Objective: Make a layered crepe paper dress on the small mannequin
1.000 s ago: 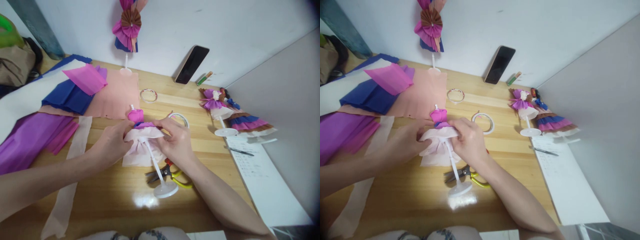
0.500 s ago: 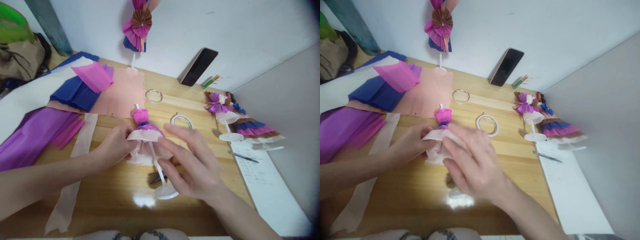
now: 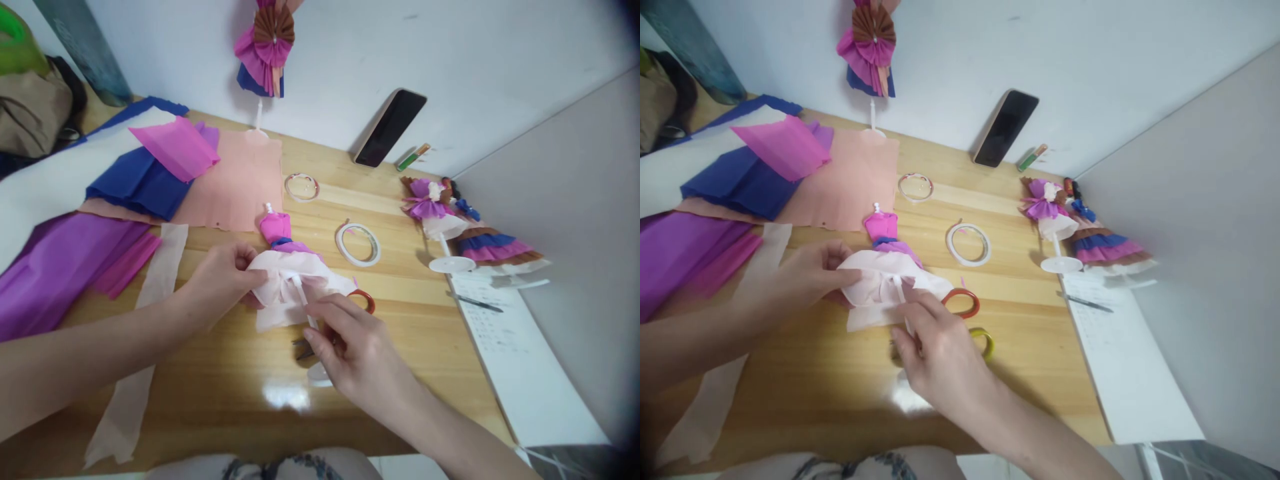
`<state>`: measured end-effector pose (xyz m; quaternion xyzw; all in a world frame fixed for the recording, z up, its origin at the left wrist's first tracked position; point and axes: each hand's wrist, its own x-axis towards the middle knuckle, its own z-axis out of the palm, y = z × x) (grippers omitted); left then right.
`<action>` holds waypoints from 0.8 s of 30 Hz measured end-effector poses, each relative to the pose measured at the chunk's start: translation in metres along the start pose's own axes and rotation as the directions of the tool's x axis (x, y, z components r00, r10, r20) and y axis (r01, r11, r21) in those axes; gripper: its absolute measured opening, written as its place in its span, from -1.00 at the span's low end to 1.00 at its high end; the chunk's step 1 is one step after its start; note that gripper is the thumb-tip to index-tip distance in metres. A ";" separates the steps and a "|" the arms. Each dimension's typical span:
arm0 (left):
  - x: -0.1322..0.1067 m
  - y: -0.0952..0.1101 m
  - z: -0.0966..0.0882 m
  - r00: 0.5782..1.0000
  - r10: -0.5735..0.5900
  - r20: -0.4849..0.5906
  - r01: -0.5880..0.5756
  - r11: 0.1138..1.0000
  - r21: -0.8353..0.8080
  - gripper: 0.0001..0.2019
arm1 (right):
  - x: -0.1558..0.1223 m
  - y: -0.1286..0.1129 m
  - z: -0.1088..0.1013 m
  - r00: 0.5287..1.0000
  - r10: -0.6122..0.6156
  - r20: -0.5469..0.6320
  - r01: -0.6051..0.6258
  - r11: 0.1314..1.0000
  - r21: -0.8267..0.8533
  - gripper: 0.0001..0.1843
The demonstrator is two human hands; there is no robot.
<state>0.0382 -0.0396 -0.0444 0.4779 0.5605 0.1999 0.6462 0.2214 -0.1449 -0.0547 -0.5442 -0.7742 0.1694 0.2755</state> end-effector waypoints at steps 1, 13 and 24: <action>0.000 0.001 0.000 1.000 -0.002 -0.008 0.002 1.000 0.028 -0.83 | 0.001 0.001 0.000 1.000 0.019 0.004 -0.019 1.000 0.000 -0.82; -0.014 -0.001 -0.010 0.963 0.048 0.266 -0.045 0.999 -0.018 -0.67 | 0.011 0.025 0.018 0.906 0.383 0.180 -0.422 0.789 0.446 -0.67; -0.019 -0.002 -0.029 0.688 0.725 -0.016 -0.589 0.572 0.571 -0.48 | 0.042 0.003 0.053 0.810 0.501 0.306 -0.433 0.158 0.887 -0.61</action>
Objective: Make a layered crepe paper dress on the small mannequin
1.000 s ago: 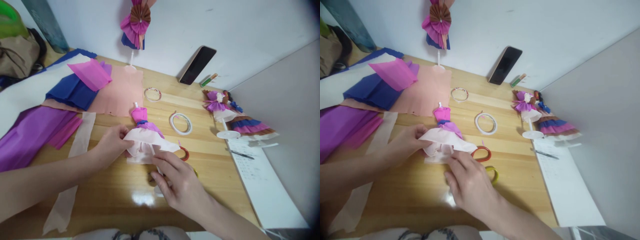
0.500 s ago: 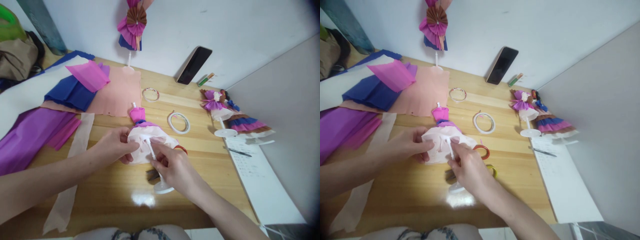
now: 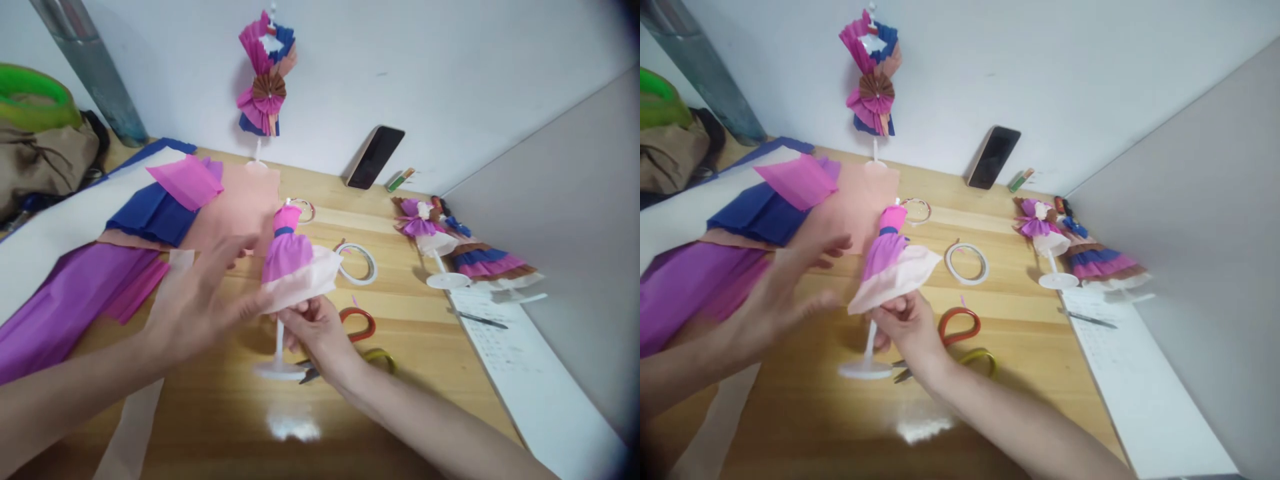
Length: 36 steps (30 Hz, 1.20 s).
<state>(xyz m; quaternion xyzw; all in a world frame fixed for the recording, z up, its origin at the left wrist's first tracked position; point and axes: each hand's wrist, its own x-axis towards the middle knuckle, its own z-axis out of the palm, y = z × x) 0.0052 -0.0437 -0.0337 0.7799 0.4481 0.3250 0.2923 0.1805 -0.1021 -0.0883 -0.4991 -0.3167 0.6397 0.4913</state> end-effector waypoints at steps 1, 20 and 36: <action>-0.002 -0.001 0.004 0.996 0.086 0.038 -0.090 0.992 0.094 -0.40 | 0.001 0.003 0.007 1.000 0.021 -0.015 -0.020 0.998 0.052 -0.60; 0.010 -0.016 0.029 0.988 0.153 0.001 -0.152 0.980 0.128 -0.54 | 0.023 -0.066 -0.018 0.524 -0.674 0.520 0.663 -0.062 -0.747 -0.41; 0.015 -0.002 0.031 0.906 -0.391 0.163 0.417 0.890 -0.186 -0.76 | 0.054 -0.048 -0.018 0.668 -0.694 0.269 0.668 0.399 -0.629 -0.75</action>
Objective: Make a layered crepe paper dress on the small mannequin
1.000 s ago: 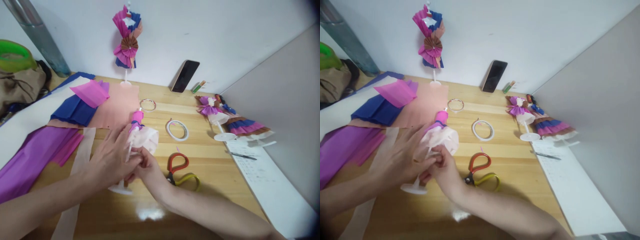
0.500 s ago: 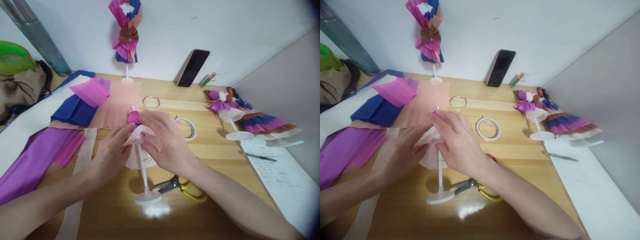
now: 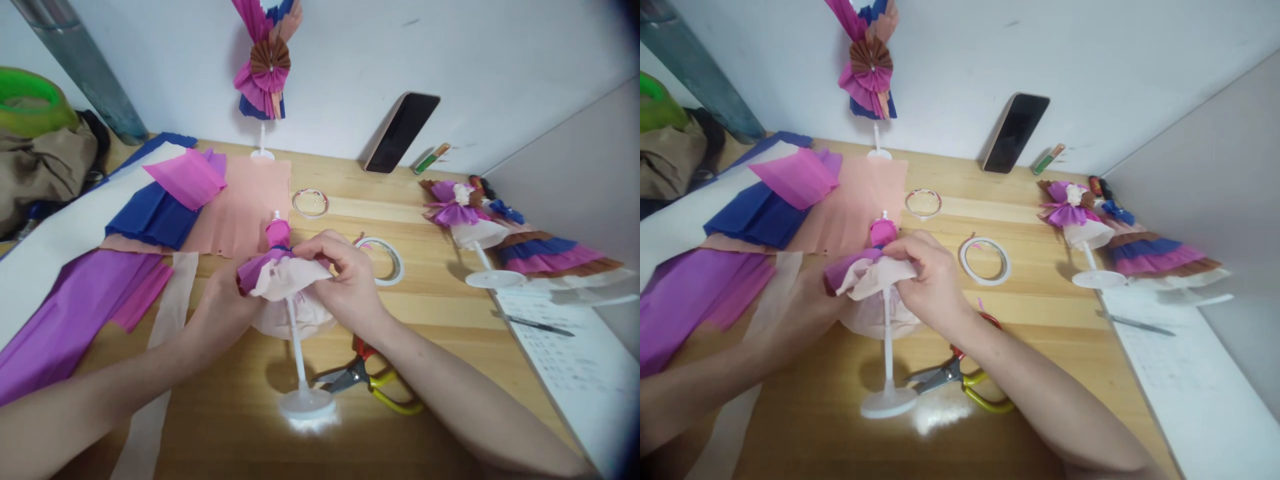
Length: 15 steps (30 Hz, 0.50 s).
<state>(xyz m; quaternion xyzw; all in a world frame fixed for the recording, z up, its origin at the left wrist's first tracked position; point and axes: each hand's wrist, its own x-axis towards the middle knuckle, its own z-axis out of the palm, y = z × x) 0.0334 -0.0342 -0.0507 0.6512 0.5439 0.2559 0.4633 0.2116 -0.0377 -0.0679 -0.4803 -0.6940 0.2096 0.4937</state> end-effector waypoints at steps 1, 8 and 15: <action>0.001 0.001 0.000 1.000 -0.022 0.016 0.022 1.000 -0.003 -0.85 | 0.000 0.001 0.000 0.999 -0.038 0.037 0.039 0.999 -0.021 -0.74; 0.004 -0.003 0.005 0.999 -0.022 -0.034 0.020 0.998 -0.053 -0.83 | -0.001 -0.001 0.000 1.000 0.013 0.013 -0.011 0.993 -0.115 -0.86; 0.008 -0.006 0.003 0.998 -0.066 -0.012 0.064 0.990 -0.130 -0.84 | 0.007 -0.001 -0.004 0.931 0.361 -0.056 -0.343 0.915 0.211 -0.87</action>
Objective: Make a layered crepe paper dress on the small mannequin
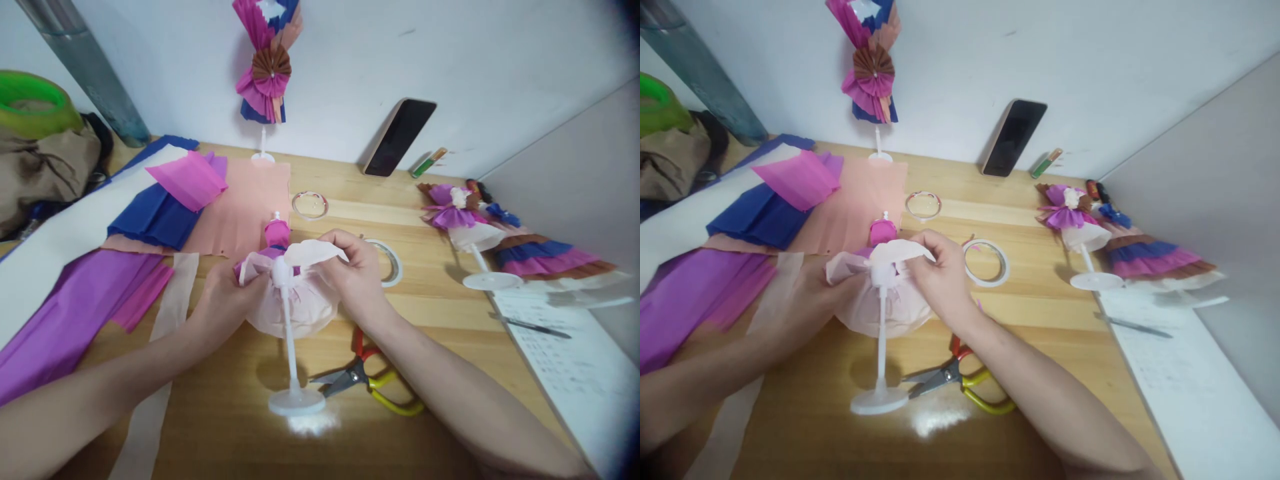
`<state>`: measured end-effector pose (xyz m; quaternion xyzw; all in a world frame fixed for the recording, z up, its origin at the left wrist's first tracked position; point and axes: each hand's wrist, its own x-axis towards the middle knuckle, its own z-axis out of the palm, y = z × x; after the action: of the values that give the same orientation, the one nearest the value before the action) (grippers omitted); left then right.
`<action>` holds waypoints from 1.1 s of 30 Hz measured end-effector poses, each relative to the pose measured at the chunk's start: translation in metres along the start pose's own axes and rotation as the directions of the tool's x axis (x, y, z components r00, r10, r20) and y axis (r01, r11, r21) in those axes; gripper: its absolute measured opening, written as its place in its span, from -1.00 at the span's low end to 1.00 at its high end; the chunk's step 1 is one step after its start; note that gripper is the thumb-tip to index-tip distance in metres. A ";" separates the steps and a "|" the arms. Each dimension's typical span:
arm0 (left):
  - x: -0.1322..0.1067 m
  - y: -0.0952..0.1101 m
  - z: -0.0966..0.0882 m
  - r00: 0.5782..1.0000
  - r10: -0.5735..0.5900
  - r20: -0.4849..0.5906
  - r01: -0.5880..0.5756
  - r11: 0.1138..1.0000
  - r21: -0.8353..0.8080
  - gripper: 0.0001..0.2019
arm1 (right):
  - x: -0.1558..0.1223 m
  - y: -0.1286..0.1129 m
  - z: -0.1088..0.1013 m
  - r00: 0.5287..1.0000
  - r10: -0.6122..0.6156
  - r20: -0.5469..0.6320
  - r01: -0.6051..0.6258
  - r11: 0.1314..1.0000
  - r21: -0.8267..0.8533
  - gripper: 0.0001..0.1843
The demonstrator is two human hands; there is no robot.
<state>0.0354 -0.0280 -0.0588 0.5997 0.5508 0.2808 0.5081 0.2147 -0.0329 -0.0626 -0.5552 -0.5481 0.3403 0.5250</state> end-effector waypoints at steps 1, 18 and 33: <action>-0.001 -0.001 0.000 1.000 0.009 0.001 -0.009 1.000 0.002 -0.82 | 0.001 -0.001 0.000 1.000 0.014 0.007 -0.014 1.000 0.013 -0.87; -0.002 0.030 -0.006 0.981 0.157 -0.112 -0.112 0.937 0.331 -0.87 | 0.014 -0.005 -0.010 0.970 0.016 0.241 0.028 0.984 -0.176 -0.80; 0.003 0.011 0.008 0.787 0.607 0.108 -0.525 0.567 0.635 -0.86 | 0.016 0.003 -0.005 0.985 0.146 0.091 -0.128 0.976 -0.178 -0.83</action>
<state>0.0479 -0.0264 -0.0518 0.8601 0.4201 0.2619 0.1228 0.2226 -0.0181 -0.0611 -0.6163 -0.5622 0.3556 0.4215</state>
